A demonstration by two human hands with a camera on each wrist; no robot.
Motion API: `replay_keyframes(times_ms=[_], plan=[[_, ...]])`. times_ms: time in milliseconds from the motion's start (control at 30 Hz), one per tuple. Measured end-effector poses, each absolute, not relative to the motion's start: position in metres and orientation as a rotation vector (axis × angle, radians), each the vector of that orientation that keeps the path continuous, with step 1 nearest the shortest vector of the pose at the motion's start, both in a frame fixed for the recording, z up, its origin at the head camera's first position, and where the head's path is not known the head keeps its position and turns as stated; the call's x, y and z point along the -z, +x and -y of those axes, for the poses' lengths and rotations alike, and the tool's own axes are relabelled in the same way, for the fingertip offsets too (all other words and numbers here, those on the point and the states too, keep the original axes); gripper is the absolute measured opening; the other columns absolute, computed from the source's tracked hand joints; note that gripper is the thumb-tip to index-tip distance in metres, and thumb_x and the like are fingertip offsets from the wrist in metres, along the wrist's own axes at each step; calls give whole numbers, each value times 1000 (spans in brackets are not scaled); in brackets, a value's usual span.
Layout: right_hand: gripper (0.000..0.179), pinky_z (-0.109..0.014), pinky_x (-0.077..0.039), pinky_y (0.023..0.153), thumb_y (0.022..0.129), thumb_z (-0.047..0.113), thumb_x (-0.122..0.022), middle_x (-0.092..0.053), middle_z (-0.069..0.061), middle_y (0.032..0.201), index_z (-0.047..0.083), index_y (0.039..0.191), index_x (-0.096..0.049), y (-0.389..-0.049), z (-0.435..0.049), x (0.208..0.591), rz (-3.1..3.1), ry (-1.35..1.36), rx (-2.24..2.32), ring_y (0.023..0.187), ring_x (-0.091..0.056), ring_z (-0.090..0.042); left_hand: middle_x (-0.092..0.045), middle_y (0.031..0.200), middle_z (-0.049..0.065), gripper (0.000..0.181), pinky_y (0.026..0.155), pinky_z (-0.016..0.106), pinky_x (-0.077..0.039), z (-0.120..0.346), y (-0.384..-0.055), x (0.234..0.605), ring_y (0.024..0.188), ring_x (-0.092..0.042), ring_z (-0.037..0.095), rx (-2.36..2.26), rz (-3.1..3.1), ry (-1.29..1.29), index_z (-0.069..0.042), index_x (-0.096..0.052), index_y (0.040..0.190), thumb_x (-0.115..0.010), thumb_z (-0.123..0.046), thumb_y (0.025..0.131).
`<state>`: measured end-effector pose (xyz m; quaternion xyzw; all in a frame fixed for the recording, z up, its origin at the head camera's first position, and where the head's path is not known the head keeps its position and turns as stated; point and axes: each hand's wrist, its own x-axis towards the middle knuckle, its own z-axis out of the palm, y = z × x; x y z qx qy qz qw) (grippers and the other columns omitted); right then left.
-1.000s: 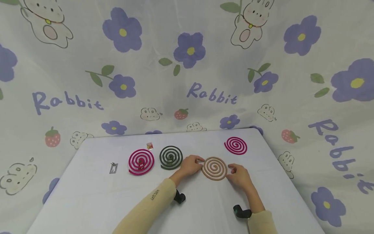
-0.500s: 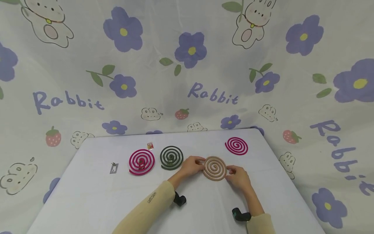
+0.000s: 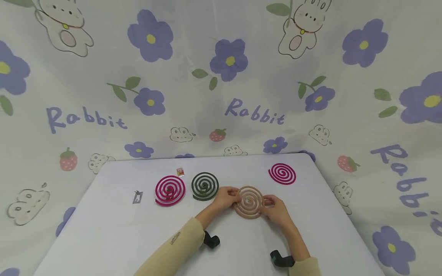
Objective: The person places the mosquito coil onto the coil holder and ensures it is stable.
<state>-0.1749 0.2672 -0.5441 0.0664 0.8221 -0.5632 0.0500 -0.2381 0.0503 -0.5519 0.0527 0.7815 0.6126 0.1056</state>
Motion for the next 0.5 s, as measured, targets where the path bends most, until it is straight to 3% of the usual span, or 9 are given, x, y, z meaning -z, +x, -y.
replay_keyframes(times_ms=[300, 500], plan=[[50, -31, -54, 54, 84, 1, -72, -61, -14, 94, -3, 126, -46, -174, -253, 546, -2302, 206, 1922, 66, -62, -19, -70, 84, 13, 32, 54, 23, -53, -36, -230, 554, 60, -62, 11, -1974, -1973, 120, 9, -64, 111, -74, 3, 82], [47, -31, -53, 51, 84, -2, -70, -61, -13, 87, -9, 124, -46, -168, -243, 544, -2298, 90, 1948, 60, -60, -19, -70, 85, 8, 34, 60, 24, -54, -22, -224, 552, 69, -65, 11, -1974, -1922, 199, 8, -62, 114, -74, -3, 84]])
